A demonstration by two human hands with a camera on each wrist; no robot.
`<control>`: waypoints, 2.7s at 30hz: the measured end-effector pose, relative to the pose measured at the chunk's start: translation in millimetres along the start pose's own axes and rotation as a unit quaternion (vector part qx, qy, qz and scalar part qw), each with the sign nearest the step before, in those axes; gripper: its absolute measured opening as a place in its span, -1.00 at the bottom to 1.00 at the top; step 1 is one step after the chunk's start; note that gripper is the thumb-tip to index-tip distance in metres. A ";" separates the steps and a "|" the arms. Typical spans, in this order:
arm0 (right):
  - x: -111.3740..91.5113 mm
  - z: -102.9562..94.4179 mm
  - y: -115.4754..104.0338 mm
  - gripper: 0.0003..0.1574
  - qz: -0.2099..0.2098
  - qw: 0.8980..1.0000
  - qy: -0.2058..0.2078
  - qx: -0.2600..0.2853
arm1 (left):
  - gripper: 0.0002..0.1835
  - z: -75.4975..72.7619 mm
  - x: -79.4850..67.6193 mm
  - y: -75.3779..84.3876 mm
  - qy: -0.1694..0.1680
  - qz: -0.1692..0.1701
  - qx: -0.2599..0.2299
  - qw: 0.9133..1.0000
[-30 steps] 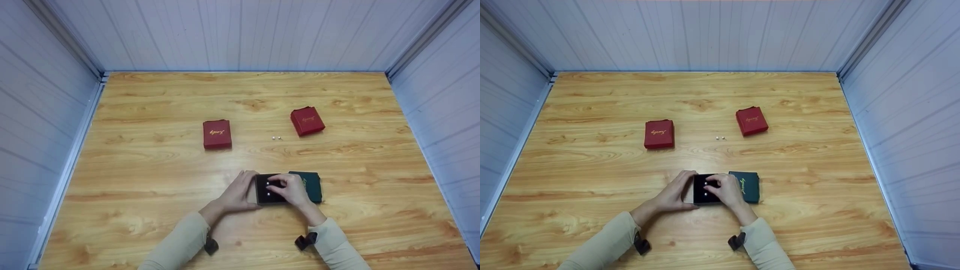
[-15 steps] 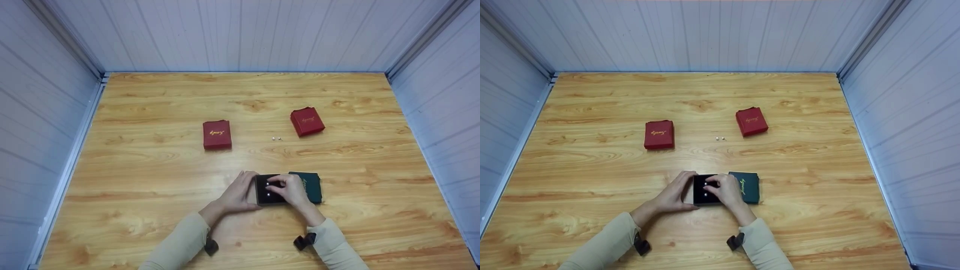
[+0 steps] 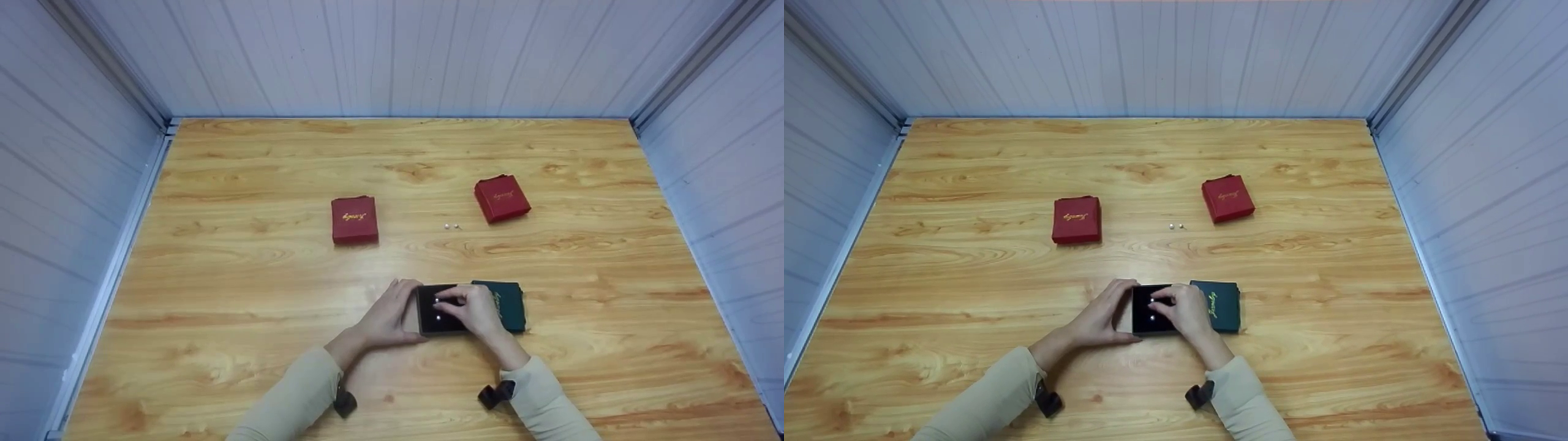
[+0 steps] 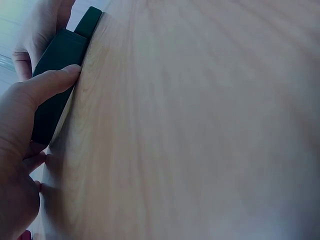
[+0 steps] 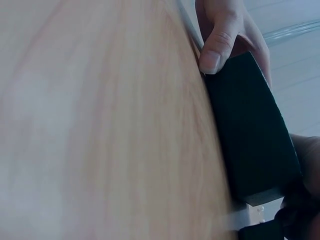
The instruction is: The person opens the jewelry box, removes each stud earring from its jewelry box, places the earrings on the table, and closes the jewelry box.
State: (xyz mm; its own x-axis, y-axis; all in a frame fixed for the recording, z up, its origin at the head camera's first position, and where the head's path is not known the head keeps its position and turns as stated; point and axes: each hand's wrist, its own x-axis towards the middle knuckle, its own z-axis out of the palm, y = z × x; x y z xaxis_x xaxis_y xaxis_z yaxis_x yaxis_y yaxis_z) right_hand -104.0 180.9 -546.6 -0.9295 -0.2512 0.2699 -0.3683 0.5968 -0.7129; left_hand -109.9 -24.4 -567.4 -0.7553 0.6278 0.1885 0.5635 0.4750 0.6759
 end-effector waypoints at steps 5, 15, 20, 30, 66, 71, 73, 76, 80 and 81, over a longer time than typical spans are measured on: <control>0.2 0.3 -0.3 -0.88 0.009 1.000 -0.004 0.007 | -0.03 0.0 0.3 0.0 -0.003 0.000 0.006 1.000; -1.1 0.2 -1.1 -0.91 0.025 0.999 -0.012 0.022 | -0.05 -0.1 0.2 0.0 -0.002 0.004 0.005 1.000; -1.6 1.1 -0.5 -0.93 0.021 1.000 -0.007 0.020 | -0.05 0.7 0.1 -0.9 0.001 0.009 0.006 1.000; -1.5 0.2 -1.6 -0.94 0.017 0.999 0.006 0.027 | -0.05 0.7 0.5 -1.4 0.006 0.014 0.005 1.000; 3.1 -7.0 -1.7 -0.95 0.014 0.998 0.044 0.035 | -0.06 0.3 0.2 0.0 0.005 0.007 0.003 1.000; 6.9 -10.5 -3.8 -0.95 0.006 0.998 0.039 0.045 | -0.05 0.8 0.0 -0.8 0.007 0.010 0.003 1.000; 8.5 -11.8 -4.7 -0.94 0.007 0.998 0.035 0.045 | -0.05 1.0 0.1 -1.2 0.007 0.009 0.003 1.000; 11.1 -14.0 -5.2 -0.92 0.015 0.999 0.024 0.043 | -0.05 1.1 0.4 -1.3 0.006 0.007 0.002 1.000; 15.3 -17.9 -5.0 -0.91 0.014 0.999 0.013 0.032 | -0.05 1.3 0.9 -1.3 0.007 0.005 0.002 1.000; 16.5 -19.0 -5.1 -0.91 0.010 1.000 0.013 0.027 | -0.05 1.4 0.9 -1.1 0.006 0.004 0.002 1.000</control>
State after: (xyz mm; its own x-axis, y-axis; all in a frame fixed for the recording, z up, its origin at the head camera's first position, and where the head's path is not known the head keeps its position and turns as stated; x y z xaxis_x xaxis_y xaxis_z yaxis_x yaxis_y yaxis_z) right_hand -117.8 188.2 -526.2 -0.9370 -0.2192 0.2719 -0.3490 0.5597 -0.7516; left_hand -110.7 -23.6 -569.0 -0.7546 0.6239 0.2033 0.5711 0.4718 0.6718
